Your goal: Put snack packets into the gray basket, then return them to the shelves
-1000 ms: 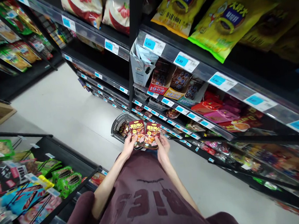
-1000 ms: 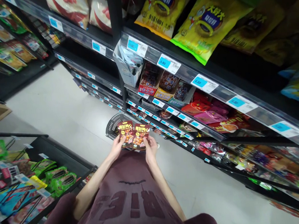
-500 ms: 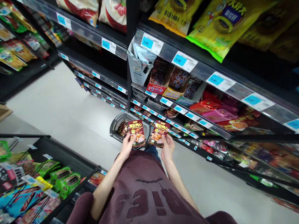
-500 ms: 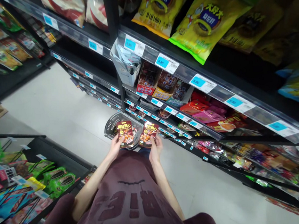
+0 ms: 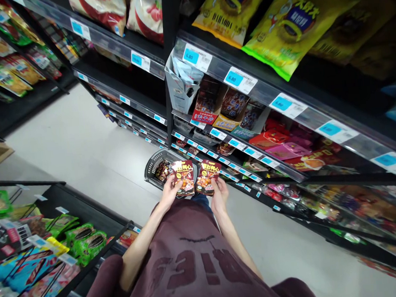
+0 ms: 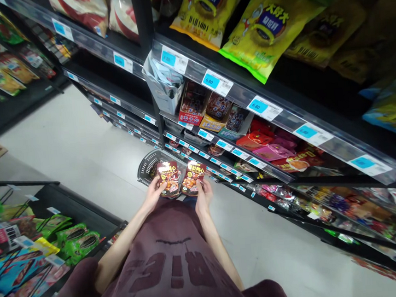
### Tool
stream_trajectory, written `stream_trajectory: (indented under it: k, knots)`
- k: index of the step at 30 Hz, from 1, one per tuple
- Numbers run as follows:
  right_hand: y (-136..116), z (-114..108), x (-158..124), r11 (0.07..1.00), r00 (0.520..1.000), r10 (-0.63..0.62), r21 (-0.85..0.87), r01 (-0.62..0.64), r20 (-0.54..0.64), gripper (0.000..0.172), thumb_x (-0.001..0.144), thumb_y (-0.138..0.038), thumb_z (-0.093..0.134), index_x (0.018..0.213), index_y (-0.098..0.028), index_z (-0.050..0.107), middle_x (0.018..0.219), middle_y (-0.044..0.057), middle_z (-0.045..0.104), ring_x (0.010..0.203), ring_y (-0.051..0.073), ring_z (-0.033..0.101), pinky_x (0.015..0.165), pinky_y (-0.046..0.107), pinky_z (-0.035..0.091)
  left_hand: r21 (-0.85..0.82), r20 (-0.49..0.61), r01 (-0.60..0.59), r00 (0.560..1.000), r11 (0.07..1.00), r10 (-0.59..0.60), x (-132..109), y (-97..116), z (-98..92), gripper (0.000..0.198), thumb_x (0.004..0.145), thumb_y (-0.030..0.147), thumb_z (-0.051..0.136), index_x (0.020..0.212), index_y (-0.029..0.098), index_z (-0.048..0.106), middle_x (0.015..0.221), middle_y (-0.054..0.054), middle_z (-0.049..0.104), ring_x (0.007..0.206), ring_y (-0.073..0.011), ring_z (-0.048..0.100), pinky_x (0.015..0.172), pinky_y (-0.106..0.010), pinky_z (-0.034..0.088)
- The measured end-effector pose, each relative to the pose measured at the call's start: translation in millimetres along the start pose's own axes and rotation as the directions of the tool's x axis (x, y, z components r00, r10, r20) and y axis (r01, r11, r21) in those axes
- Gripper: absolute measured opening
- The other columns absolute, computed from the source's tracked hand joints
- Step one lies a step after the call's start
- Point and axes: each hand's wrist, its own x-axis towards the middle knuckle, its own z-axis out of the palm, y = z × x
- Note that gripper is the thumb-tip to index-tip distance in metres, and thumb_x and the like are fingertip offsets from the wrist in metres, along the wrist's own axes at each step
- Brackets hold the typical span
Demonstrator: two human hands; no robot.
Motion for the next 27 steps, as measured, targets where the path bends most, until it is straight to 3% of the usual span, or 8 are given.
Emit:
stream_trajectory:
  k: [7,13,19,24,27]
  knots:
    - [-0.6,-0.2,-4.4,0.999,0.999,-0.015,-0.048,0.016,0.035,0.045,0.07,-0.045,0.08,0.103,-0.019,0.065,0.107,0.008,0.073,0.097,0.022,0.069,0.088,0.037,0.055,-0.033,0.041,0.029,0.999,0.999,-0.028,-2.2,-0.8,-0.6,0.053,0.07,0.05,0.081,0.105,0.021,0.054,0.112,-0.009,0.071,0.104,-0.026,0.068,0.097,-0.045,0.054]
    - [4.6,2.6,-11.0,0.997,0.994,0.01,-0.074,-0.002,0.112,0.042,0.071,-0.043,0.079,0.101,-0.018,0.066,0.103,0.008,0.073,0.093,0.021,0.068,0.085,0.035,0.054,0.05,0.144,0.017,0.989,0.999,-0.024,-4.2,-8.3,-5.2,0.048,0.078,0.053,0.074,0.108,0.02,0.056,0.109,-0.008,0.071,0.096,-0.0239,0.069,0.092,-0.042,0.055]
    - [11.0,5.0,-20.6,0.996,0.978,0.028,-0.083,-0.011,0.205,0.043,0.07,-0.039,0.082,0.103,-0.016,0.067,0.107,0.009,0.072,0.099,0.021,0.067,0.092,0.035,0.051,0.076,0.248,-0.007,0.969,0.997,-0.013,-5.0,-13.3,-6.6,0.043,0.084,0.052,0.067,0.11,0.019,0.059,0.113,-0.008,0.071,0.1,-0.0231,0.068,0.095,-0.04,0.053]
    - [13.0,4.2,-22.6,0.996,0.963,0.068,-0.08,-0.049,0.262,0.041,0.072,-0.039,0.081,0.102,-0.016,0.068,0.106,0.009,0.073,0.097,0.022,0.068,0.09,0.036,0.053,0.284,0.148,-0.079,0.988,0.956,0.037,-2.4,-16.9,-11.0,0.038,0.08,0.051,0.072,0.098,0.017,0.067,0.103,-0.008,0.069,0.096,-0.024,0.065,0.089,-0.038,0.054]
    - [12.6,3.8,-23.2,0.993,0.953,0.097,-0.091,-0.073,0.286,0.042,0.072,-0.041,0.081,0.104,-0.016,0.069,0.107,0.01,0.074,0.097,0.022,0.068,0.09,0.037,0.053,0.334,0.109,-0.133,0.989,0.933,0.102,-2.2,-16.7,-13.3,0.035,0.076,0.049,0.075,0.091,0.017,0.071,0.116,-0.011,0.066,0.109,-0.027,0.062,0.091,-0.039,0.053]
